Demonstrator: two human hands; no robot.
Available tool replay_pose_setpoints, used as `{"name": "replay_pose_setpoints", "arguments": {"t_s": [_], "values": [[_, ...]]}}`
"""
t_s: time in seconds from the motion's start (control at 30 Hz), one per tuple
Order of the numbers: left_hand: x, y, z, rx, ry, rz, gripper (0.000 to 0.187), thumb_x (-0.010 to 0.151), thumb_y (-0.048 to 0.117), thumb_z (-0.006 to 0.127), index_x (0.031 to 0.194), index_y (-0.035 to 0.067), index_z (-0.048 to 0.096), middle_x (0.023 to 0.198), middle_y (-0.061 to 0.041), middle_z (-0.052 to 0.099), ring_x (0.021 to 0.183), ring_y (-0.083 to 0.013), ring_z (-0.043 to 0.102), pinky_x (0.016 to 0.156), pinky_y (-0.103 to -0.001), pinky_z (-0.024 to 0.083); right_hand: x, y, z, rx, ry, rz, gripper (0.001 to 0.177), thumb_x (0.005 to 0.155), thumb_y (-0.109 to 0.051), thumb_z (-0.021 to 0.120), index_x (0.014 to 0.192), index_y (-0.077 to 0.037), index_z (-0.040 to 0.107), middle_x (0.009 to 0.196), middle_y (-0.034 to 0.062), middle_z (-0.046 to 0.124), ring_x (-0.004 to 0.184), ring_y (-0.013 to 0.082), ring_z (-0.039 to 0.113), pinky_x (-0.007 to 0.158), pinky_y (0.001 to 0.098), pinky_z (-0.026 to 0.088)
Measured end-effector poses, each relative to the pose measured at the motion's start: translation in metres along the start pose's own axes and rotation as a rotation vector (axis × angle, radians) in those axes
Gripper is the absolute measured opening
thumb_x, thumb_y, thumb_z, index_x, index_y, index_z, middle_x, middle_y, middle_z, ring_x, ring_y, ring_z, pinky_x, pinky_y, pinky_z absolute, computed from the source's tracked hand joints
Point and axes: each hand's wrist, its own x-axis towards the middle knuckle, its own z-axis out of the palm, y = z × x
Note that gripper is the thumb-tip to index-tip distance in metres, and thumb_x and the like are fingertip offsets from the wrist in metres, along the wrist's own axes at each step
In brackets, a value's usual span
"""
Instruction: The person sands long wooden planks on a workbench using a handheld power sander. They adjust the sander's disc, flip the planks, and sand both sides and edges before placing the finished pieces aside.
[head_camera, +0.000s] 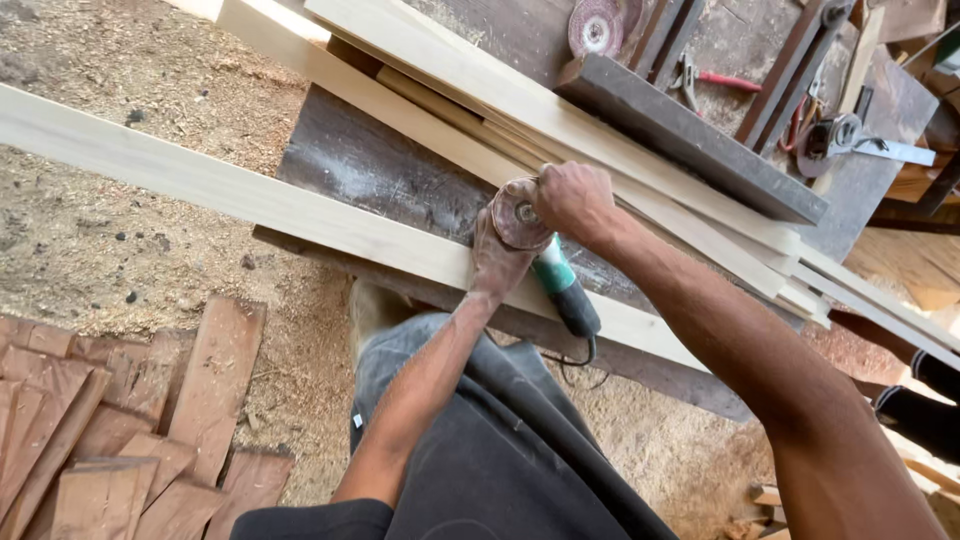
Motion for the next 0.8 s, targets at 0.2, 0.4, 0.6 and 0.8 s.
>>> {"name": "replay_pose_setpoints", "arguments": {"t_s": [0.2,0.4,0.6,0.8], "values": [[-0.004,-0.029,0.009,0.264,0.138,0.041,0.089,0.066,0.031,0.097,0.135,0.005,0.047,0.124,-0.018,0.058,0.118,-0.0339,0.057,0.102,-0.047,0.047,0.015,-0.013,-0.005,-0.509,0.341,-0.725,0.029,0.091,-0.03,0.059,0.108,-0.007,0.063,0.094,0.0126,0.071,0.07,0.0163,0.067,0.048,0.026,0.058],[-0.006,-0.048,0.015,0.292,0.134,0.003,0.095,0.065,0.036,0.097,0.139,0.007,0.045,0.13,-0.015,0.056,0.124,-0.033,0.054,0.108,-0.046,0.045,-0.005,-0.012,-0.005,-0.244,0.178,-0.398,0.034,0.11,-0.036,0.05,0.109,-0.004,0.061,0.084,0.0128,0.07,0.066,0.0185,0.067,0.048,0.0319,0.054],[-0.002,-0.033,0.012,0.352,0.16,0.115,0.099,0.064,0.034,0.097,0.142,0.005,0.044,0.131,-0.017,0.054,0.124,-0.0353,0.052,0.108,-0.049,0.042,-0.004,-0.01,-0.008,-0.064,0.186,-0.098,0.034,0.102,-0.035,0.055,0.102,-0.002,0.064,0.08,0.0138,0.068,0.065,0.0187,0.063,0.048,0.0353,0.05],[-0.007,-0.029,0.008,0.266,0.108,0.077,0.08,0.072,0.035,0.093,0.135,0.006,0.051,0.127,-0.016,0.063,0.117,-0.0312,0.062,0.103,-0.044,0.052,0.016,-0.008,0.004,-0.461,0.413,-0.773,0.026,0.093,-0.035,0.058,0.097,-0.01,0.062,0.075,0.0107,0.065,0.062,0.0196,0.062,0.047,0.0324,0.052]]}}
